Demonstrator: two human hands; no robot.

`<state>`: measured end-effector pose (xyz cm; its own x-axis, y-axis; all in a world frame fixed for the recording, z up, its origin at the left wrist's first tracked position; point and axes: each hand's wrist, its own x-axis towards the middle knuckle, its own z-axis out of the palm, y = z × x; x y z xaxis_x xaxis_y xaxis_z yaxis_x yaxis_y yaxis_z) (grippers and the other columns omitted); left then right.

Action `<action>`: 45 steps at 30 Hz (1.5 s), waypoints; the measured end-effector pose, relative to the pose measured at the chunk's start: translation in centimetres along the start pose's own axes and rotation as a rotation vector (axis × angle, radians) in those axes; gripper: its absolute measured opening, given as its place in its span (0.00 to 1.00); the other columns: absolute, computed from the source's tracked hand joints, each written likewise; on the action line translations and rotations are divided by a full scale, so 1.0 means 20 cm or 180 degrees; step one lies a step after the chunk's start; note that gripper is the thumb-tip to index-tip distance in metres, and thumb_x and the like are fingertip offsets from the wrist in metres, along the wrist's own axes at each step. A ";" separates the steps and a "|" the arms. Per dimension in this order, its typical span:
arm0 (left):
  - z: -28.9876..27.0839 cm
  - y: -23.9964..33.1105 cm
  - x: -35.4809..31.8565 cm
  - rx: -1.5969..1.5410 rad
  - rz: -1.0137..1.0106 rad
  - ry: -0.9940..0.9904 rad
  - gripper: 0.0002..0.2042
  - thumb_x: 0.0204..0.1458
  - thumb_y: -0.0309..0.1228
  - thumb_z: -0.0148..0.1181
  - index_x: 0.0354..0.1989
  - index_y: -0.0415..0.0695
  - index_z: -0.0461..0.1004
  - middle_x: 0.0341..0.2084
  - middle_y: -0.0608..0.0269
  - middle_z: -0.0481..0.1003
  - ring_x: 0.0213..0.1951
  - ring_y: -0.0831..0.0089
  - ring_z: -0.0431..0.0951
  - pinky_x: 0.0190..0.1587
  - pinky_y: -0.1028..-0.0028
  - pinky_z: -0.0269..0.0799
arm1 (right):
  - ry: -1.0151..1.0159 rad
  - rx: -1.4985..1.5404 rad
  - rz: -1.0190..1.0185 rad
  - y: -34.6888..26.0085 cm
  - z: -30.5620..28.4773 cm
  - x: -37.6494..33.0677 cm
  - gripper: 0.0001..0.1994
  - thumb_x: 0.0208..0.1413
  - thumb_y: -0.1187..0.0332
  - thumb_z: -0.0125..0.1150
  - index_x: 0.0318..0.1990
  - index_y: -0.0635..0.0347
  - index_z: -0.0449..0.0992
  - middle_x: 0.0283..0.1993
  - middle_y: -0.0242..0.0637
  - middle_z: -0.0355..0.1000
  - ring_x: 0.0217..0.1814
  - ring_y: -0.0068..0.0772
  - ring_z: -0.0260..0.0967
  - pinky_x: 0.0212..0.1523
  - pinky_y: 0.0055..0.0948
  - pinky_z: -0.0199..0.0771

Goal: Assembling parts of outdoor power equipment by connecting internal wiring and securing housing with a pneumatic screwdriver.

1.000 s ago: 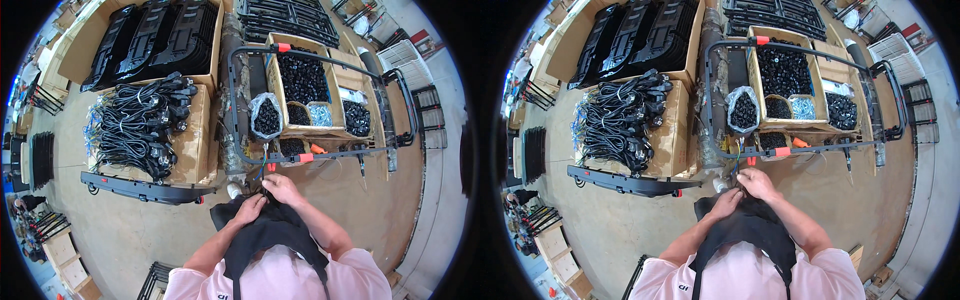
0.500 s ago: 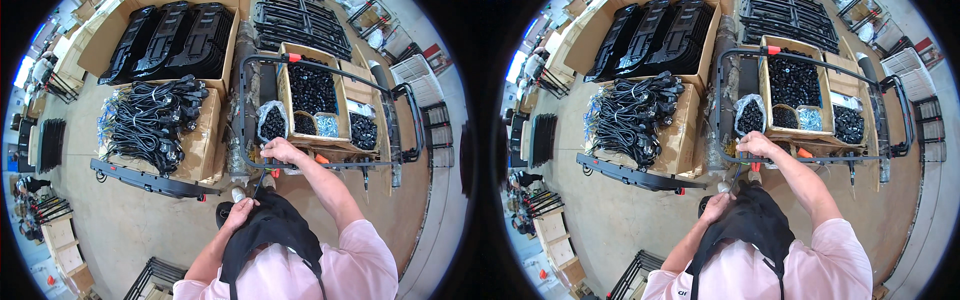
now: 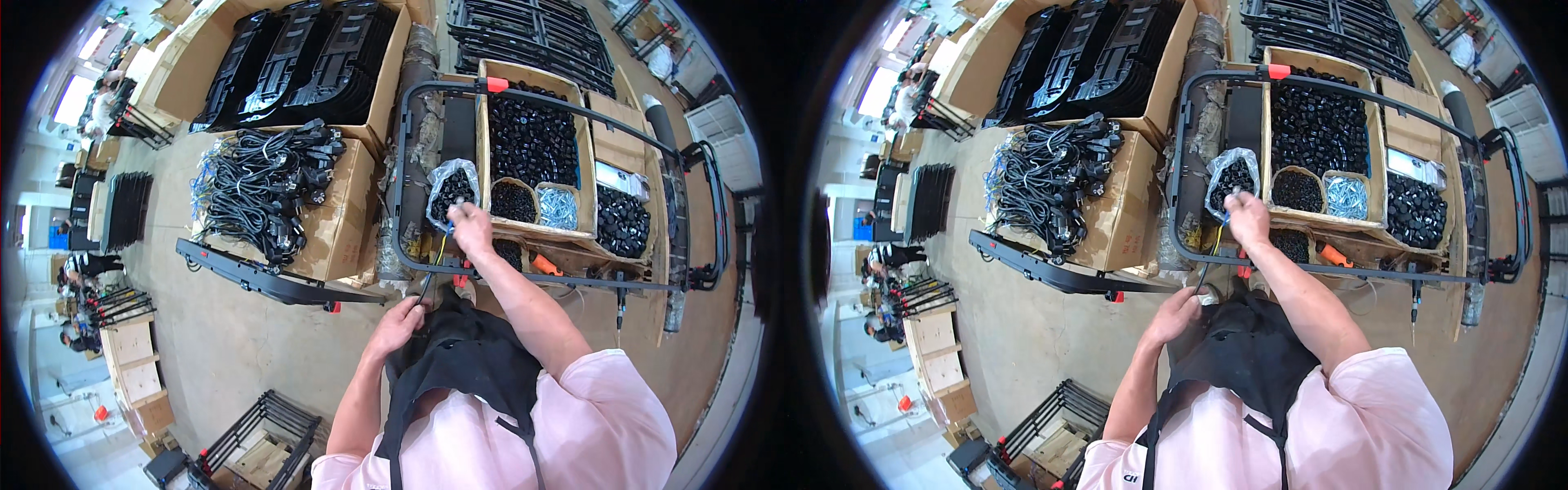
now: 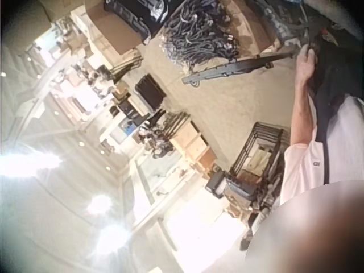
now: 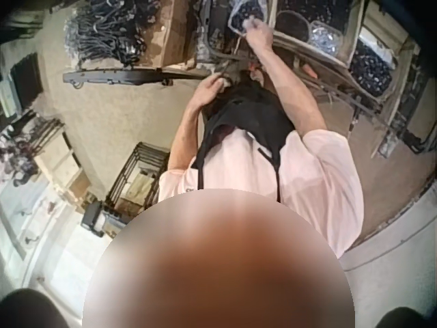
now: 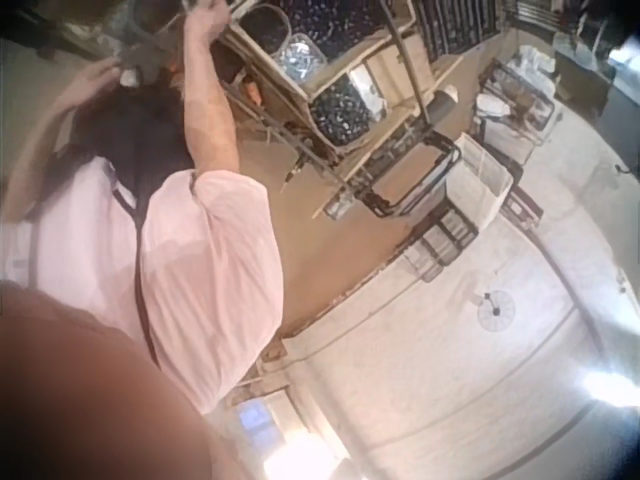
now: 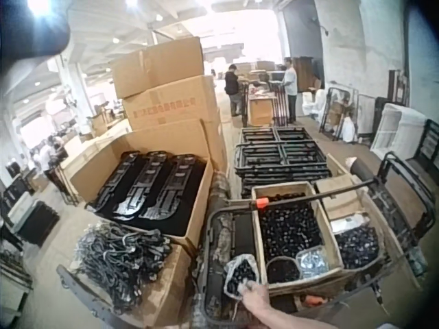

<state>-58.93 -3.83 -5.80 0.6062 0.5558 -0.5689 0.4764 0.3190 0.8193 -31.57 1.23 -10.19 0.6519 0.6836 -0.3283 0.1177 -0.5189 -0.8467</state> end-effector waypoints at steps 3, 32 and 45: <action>0.09 -0.14 0.12 -0.0298 0.0214 0.0350 0.15 0.74 0.34 0.49 0.58 0.40 0.77 0.29 0.71 0.74 0.32 0.81 0.72 0.38 0.75 0.72 | 0.0026 0.1480 0.0342 -0.08 -0.01 0.02 0.13 0.70 0.61 0.60 0.39 0.62 0.82 0.24 0.29 0.73 0.19 0.23 0.68 0.23 0.29 0.69; 0.21 -0.03 0.34 -0.1810 0.0198 0.0663 0.09 0.74 0.33 0.48 0.46 0.41 0.72 0.32 0.67 0.76 0.31 0.78 0.75 0.35 0.76 0.70 | 0.0236 -0.0668 -0.1874 -0.31 -0.09 0.24 0.22 0.61 0.57 0.65 0.55 0.64 0.81 0.49 0.52 0.82 0.45 0.57 0.82 0.53 0.47 0.80; 0.18 -0.04 0.33 -0.1880 0.0140 0.0383 0.08 0.72 0.34 0.54 0.47 0.43 0.73 0.40 0.61 0.80 0.40 0.74 0.80 0.46 0.72 0.75 | -0.1000 -0.1138 -0.0804 -0.24 0.10 0.01 0.18 0.64 0.55 0.60 0.42 0.64 0.85 0.39 0.55 0.82 0.46 0.56 0.81 0.50 0.49 0.77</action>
<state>-53.01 -3.24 -10.44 0.5246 0.6500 -0.5498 -0.0025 0.6470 0.7625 -33.55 4.88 -7.04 0.3212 0.9020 -0.2886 0.5253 -0.4233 -0.7382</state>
